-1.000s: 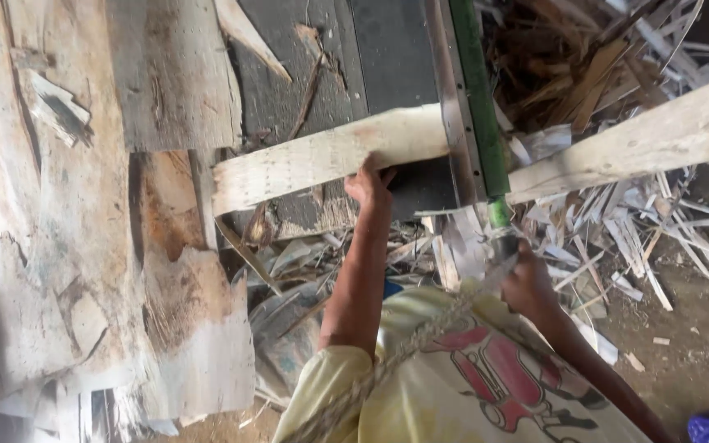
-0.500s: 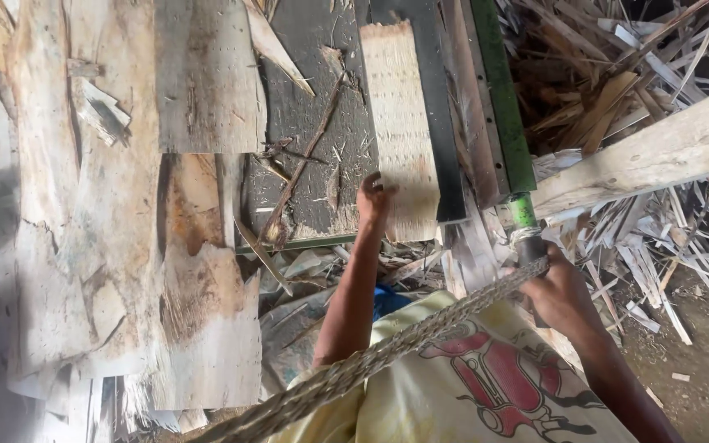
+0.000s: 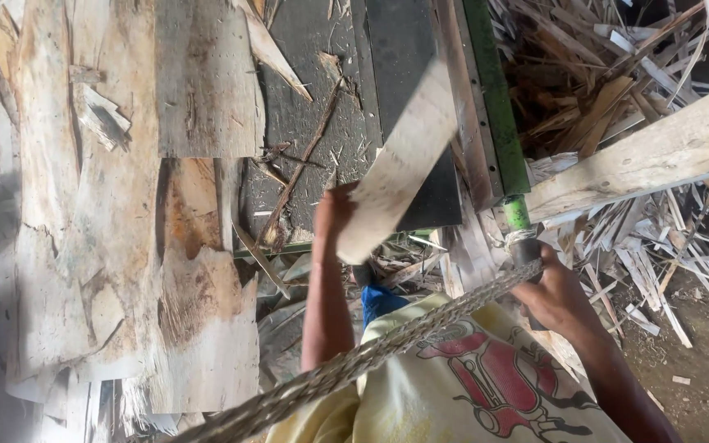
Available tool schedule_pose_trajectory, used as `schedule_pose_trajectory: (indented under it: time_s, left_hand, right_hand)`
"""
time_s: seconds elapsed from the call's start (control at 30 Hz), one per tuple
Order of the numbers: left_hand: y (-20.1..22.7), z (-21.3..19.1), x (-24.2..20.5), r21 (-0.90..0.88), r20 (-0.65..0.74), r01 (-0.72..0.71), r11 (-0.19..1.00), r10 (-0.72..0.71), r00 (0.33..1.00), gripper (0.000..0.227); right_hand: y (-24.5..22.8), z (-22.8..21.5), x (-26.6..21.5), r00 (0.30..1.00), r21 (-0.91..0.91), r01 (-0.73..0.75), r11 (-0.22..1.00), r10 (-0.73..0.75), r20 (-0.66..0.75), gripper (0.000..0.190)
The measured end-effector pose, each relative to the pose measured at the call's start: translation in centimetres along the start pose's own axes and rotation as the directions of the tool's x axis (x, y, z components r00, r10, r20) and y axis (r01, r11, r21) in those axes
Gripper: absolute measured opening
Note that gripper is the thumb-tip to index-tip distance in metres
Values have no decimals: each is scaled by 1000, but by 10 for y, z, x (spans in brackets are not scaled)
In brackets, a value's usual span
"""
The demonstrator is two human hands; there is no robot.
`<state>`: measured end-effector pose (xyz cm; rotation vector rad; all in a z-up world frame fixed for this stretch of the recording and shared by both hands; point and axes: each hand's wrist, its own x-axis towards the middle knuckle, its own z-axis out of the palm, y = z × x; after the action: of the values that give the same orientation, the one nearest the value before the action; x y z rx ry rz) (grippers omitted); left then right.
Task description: Picking up and feeding thin wood scraps into a mechanical wood cutting machine.
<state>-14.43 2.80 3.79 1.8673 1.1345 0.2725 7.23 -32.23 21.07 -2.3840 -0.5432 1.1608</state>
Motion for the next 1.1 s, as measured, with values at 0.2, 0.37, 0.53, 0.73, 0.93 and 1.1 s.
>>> schedule_pose_trajectory:
  time_s: [0.2,0.37,0.53,0.73,0.93,1.1]
  left_hand:
    - [-45,-61,67,772,-419,-45,634,560,715,63]
    - [-9,-3,15,-65,-260,265,962,-273,926,31]
    - [0,57,-41,-667,174,531,522,-585,792,48]
    - [-5,56,-15,-960,146,262,94,-634,760,49]
    - [21,10,18,-987,-160,-131,96,-717,679,39]
    - [3,1,50,-931,-364,-264,251,-637,680,42]
  right_hand:
    - [-40,-9,-24,996,-23,-89,996,90,6,66]
    - [9,9,1,991,-48,110,993,-113,-67,57]
    - [-8,8,-5,998,-50,14,999,-17,-64,60]
    - [-2,7,-5,997,-40,-6,999,3,-72,64]
    - [-19,-1,-14,998,26,-59,998,60,-31,64]
    - [-24,-20,-33,1000,3,29,1000,-29,-5,59]
